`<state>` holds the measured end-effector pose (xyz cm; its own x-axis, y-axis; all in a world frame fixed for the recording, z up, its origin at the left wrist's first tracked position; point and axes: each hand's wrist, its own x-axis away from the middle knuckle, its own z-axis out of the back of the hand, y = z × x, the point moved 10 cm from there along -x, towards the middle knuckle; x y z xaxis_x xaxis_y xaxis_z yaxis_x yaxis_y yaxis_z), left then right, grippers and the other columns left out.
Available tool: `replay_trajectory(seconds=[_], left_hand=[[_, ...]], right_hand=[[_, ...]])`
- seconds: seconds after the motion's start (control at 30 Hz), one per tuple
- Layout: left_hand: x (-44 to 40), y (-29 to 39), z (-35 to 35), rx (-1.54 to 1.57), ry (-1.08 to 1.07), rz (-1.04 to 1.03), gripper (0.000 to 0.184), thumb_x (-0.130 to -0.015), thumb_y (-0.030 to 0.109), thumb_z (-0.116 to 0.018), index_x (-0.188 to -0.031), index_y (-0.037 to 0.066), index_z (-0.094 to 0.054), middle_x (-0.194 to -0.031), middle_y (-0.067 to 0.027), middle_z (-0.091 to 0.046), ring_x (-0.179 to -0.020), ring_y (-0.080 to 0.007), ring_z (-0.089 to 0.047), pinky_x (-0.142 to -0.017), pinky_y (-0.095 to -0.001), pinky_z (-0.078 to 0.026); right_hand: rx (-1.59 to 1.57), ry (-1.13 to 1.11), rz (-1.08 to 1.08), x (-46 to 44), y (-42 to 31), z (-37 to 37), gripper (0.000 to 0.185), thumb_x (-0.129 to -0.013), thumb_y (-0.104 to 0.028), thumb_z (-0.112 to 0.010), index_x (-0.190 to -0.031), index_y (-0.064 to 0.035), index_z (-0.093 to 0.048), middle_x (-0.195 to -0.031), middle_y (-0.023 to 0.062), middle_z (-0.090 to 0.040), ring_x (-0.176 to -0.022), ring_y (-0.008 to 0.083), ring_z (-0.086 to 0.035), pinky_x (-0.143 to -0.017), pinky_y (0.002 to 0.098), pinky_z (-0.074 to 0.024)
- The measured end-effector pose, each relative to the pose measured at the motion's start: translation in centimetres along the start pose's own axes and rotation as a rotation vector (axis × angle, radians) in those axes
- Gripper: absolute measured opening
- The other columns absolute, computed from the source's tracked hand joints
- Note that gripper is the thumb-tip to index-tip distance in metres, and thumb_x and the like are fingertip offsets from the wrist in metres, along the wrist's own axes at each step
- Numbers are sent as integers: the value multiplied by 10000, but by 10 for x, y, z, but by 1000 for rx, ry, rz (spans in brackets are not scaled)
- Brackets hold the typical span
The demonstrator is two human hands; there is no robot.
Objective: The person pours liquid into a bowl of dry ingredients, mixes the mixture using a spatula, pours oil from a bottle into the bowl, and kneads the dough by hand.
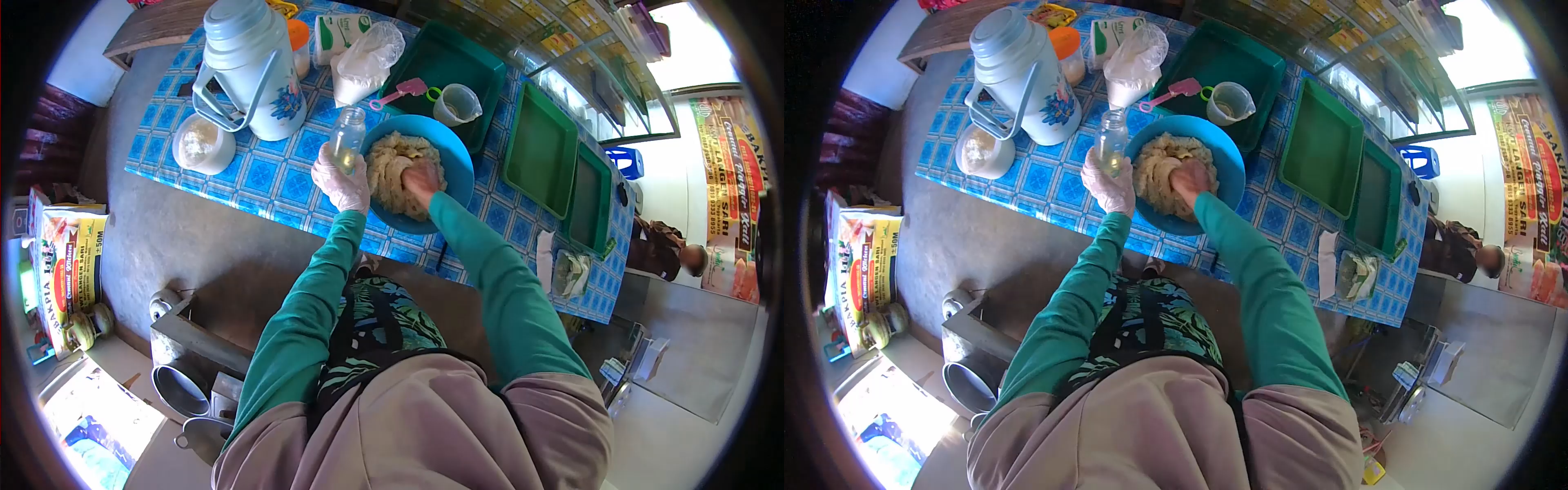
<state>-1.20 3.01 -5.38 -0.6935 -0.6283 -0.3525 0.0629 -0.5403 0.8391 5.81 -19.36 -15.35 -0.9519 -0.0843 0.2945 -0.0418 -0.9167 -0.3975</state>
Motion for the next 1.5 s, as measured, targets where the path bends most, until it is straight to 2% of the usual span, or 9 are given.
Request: replay_trajectory(seconds=[0.23, 0.3, 0.33, 0.67, 0.87, 1.03, 1.17, 1.33, 1.5], left_hand=[[-5, 3, -1, 0, -47, -70, 698, -649, 92, -774, -1264, 66, -444, -1039, -149, -536, -1013, -372, -467, -904, -480, -364], [-6, 3, -4, -56, -76, -75, 699, -650, 90, -773, -1265, 65, -442, -1037, -152, -535, -1014, -370, -467, -902, -481, -363], [-6, 6, -2, -41, -85, -84, 695, -658, 96, -771, -1269, 69, -440, -1043, -152, -533, -1014, -371, -468, -904, -481, -359], [-9, 2, -5, -70, -65, -31, 684, -654, 99, -778, -1254, 77, -450, -1049, -145, -536, -1019, -366, -463, -923, -471, -356], [-12, 4, -10, -104, -139, -53, 691, -655, 101, -777, -1262, 74, -448, -1070, -128, -533, -1038, -347, -460, -964, -459, -337], [-12, 3, -12, -32, -133, -75, 689, -666, 101, -769, -1271, 77, -440, -1078, -131, -531, -1043, -354, -458, -956, -476, -331], [-13, 8, -15, -37, -136, -55, 701, -659, 91, -775, -1274, 85, -438, -1074, -131, -533, -1042, -357, -460, -915, -468, -362], [-10, 4, -14, -33, -100, -31, 713, -651, 82, -780, -1277, 88, -438, -1071, -130, -533, -1045, -357, -457, -920, -472, -361], [-16, 8, -12, -117, -174, -101, 706, -643, 87, -781, -1264, 84, -446, -1064, -134, -526, -1046, -360, -454, -961, -487, -335]], right_hand=[[250, -52, 547, 94, -87, 59, 377, -740, -80, -591, -1110, -6, -602, -1147, 225, -595, -1142, 382, -533, -971, 546, -393], [687, -196, 912, 111, -117, 30, 374, -753, -110, -586, -1110, 3, -589, -1203, 254, -546, -1219, 376, -467, -998, 611, -319], [452, 79, 1229, 124, -96, 14, 315, -768, -153, -577, -1026, 20, -634, -1173, 285, -538, -1204, 398, -456, -992, 610, -324], [524, -257, 500, 15, -96, -26, 177, -753, -114, -562, -847, -56, -700, -788, 162, -666, -814, 395, -626, -720, 519, -476], [-134, -30, 498, 35, -54, 62, 306, -664, -159, -692, -950, -57, -654, -886, 221, -641, -865, 401, -612, -810, 497, -476], [445, -40, 485, 63, 1, 53, 566, -583, -279, -784, -1100, -117, -622, -1093, 149, -602, -1135, 407, -484, -917, 554, -397], [570, 14, 747, 53, -42, 15, 343, -646, -308, -744, -937, -143, -671, -1011, 121, -620, -1147, 375, -472, -869, 626, -377], [264, -318, 215, 11, -39, -2, 141, -663, -171, -683, -776, -88, -693, -955, 185, -667, -1029, 426, -583, -842, 653, -378], [291, -311, 219, 28, -57, 27, 245, -688, -166, -670, -894, -35, -687, -1017, 237, -649, -1029, 420, -586, -921, 605, -362]])
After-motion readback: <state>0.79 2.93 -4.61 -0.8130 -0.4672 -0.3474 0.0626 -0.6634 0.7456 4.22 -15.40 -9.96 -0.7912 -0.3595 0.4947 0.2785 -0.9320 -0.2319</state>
